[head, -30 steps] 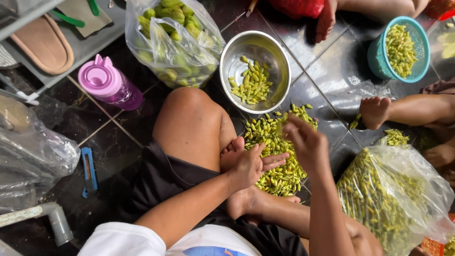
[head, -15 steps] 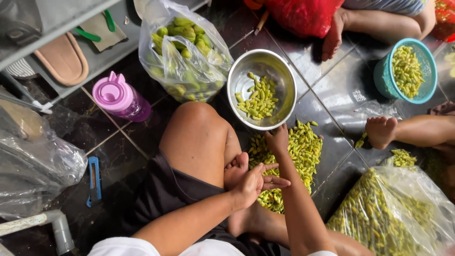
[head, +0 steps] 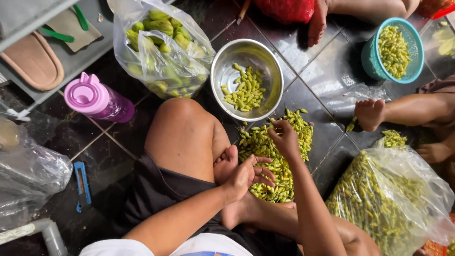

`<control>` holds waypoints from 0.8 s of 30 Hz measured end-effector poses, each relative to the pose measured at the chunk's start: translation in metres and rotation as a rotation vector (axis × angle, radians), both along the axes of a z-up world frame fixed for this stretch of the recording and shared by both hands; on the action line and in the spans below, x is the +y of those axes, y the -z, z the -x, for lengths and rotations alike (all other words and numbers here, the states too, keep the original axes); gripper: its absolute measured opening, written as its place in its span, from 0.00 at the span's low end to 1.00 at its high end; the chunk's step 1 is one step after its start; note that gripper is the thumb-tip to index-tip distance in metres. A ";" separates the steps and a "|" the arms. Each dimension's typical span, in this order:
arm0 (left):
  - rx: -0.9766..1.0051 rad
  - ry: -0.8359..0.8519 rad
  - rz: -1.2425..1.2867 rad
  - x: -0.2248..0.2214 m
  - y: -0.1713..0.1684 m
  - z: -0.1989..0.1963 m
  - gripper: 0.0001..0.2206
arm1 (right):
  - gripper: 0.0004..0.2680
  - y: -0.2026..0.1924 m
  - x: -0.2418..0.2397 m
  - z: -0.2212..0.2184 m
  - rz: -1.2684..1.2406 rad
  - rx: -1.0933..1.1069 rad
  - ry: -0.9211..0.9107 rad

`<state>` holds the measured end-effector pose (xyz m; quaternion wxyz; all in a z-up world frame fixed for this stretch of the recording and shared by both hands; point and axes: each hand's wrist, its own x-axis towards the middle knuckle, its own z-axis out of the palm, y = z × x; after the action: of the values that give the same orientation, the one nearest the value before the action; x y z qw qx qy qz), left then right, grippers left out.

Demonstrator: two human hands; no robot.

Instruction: The person sits on the floor and peels small green vegetables by hand, placing the peeled pieces into a metal bowl. The person handles the vegetables one at a time, removing the outer layer and discarding the peel onto the floor.

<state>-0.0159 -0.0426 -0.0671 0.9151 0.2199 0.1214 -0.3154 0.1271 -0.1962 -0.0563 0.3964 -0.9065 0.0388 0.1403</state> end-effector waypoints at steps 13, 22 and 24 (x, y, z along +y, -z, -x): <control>0.072 0.024 -0.136 0.016 -0.046 -0.004 0.23 | 0.10 -0.125 0.019 0.167 -0.451 0.010 0.093; 0.178 -0.017 0.157 0.015 -0.030 -0.006 0.24 | 0.06 -0.098 0.064 0.184 -0.055 -0.608 -0.195; 0.173 -0.044 0.203 0.020 -0.044 -0.004 0.22 | 0.07 -0.079 0.062 0.189 -0.007 -0.703 -0.175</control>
<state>-0.0121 -0.0223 -0.0232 0.9255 0.0955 0.1720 -0.3237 -0.0621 -0.1342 0.0231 0.3753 -0.8977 -0.1781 -0.1465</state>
